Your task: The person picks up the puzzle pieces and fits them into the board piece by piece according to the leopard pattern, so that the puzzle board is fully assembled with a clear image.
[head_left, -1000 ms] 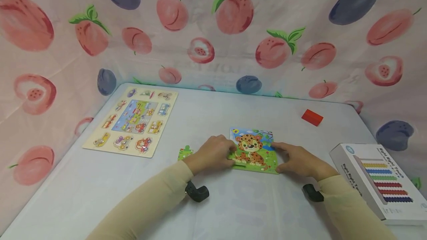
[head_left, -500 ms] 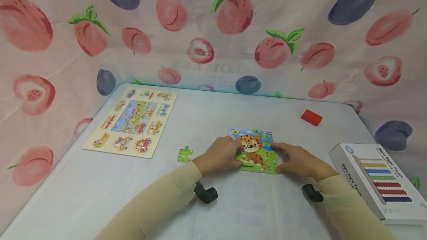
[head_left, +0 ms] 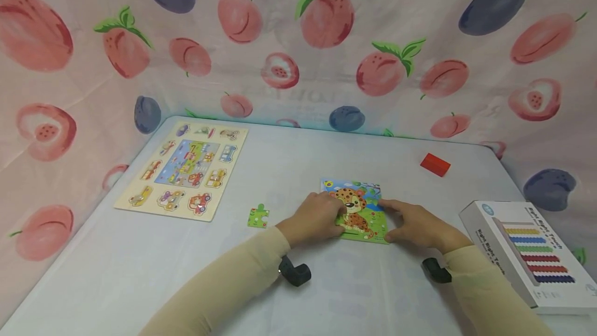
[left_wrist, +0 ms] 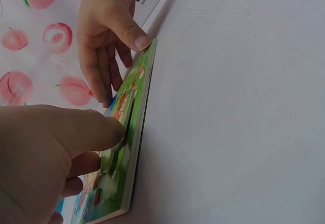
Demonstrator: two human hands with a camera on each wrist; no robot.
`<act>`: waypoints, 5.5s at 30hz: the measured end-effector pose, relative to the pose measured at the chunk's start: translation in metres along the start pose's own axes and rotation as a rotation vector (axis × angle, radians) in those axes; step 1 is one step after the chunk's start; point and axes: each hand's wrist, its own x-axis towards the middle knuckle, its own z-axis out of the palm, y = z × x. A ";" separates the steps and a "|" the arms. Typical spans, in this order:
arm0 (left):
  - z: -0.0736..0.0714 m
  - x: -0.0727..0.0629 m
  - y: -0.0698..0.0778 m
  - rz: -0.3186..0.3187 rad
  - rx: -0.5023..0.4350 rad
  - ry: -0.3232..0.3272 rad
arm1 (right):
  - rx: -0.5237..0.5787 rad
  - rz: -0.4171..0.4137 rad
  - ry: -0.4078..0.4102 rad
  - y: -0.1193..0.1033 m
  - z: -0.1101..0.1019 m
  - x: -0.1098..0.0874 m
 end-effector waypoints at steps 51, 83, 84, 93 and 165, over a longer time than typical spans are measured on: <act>0.007 0.005 0.005 0.008 -0.061 -0.030 | -0.007 -0.026 0.010 0.001 0.000 -0.001; -0.033 -0.037 -0.042 -0.119 -0.201 0.039 | 0.005 0.013 0.010 0.000 0.001 -0.001; -0.033 -0.039 -0.046 -0.123 -0.205 0.043 | 0.002 0.011 0.011 0.000 0.002 -0.001; -0.035 -0.060 -0.069 -0.155 -0.196 0.071 | -0.003 0.003 0.015 0.001 0.002 0.000; -0.033 -0.113 -0.106 -0.372 -0.184 0.029 | -0.002 -0.025 0.022 0.002 0.004 -0.001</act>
